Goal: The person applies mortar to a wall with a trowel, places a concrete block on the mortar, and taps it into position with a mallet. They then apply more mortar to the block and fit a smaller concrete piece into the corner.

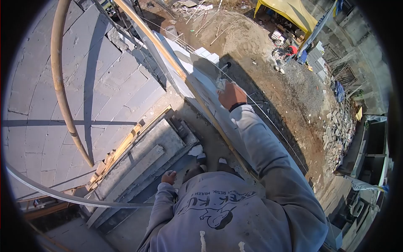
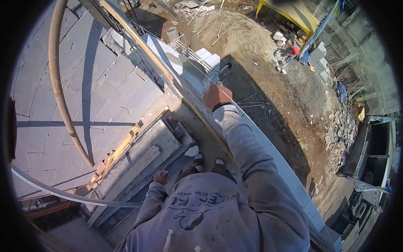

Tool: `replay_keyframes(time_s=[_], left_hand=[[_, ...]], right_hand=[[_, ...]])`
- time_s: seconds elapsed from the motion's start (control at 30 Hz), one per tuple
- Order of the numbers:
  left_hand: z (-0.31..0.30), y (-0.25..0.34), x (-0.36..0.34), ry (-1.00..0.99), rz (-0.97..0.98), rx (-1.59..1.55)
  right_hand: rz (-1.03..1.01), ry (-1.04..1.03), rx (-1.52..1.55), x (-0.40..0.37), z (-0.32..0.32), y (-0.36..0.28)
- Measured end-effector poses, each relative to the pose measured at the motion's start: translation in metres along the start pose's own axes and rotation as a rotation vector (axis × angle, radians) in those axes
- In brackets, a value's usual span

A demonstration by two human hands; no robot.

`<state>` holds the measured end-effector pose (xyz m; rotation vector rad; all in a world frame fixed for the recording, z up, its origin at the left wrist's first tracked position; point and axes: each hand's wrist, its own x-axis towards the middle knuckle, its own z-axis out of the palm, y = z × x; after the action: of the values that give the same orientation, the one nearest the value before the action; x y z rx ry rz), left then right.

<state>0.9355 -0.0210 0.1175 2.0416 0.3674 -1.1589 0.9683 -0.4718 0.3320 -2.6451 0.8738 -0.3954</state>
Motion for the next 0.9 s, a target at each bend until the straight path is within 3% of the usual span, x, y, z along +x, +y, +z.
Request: replay_keyframes(time_s=[0.1,0.17,0.2,0.3,0.43,0.47,0.5,0.57,0.77,0.83,0.87,0.9], left_hand=[[-0.013,-0.003,0.006,0.046,0.047,-0.096],[-0.022,-0.017,0.016,0.040,0.037,-0.089],[-0.031,-0.024,0.020,0.028,0.032,-0.074],[-0.057,-0.037,0.026,0.089,-0.002,-0.167],[-0.096,-0.076,0.024,0.090,-0.029,-0.291],[-0.102,-0.078,0.022,0.119,-0.062,-0.255],[-0.106,-0.077,0.018,0.149,-0.102,-0.222],[-0.114,-0.077,0.011,0.145,-0.125,-0.113],[-0.127,-0.059,0.037,0.104,-0.060,0.029],[-0.123,-0.028,0.044,0.104,-0.019,0.062],[-0.118,-0.011,0.045,0.082,0.036,0.059],[-0.115,0.001,0.041,0.062,0.083,0.060]], right_hand=[[-0.059,0.100,0.037,0.054,0.023,-0.024],[0.007,-0.269,-0.022,0.088,0.008,-0.054],[-0.033,-0.290,-0.031,0.102,0.008,-0.062],[-0.040,-0.156,-0.075,0.131,0.027,-0.080],[-0.065,-0.158,-0.031,0.163,0.050,-0.090],[-0.070,-0.034,0.000,0.164,0.060,-0.092],[-0.061,-0.027,0.011,0.170,0.059,-0.095],[-0.041,-0.219,0.049,0.179,0.057,-0.098],[-0.089,-0.116,-0.005,0.171,0.073,-0.095],[-0.123,0.027,0.010,0.166,0.077,-0.091],[-0.159,-0.111,-0.036,0.169,0.075,-0.089],[-0.155,-0.109,-0.036,0.166,0.069,-0.089]])
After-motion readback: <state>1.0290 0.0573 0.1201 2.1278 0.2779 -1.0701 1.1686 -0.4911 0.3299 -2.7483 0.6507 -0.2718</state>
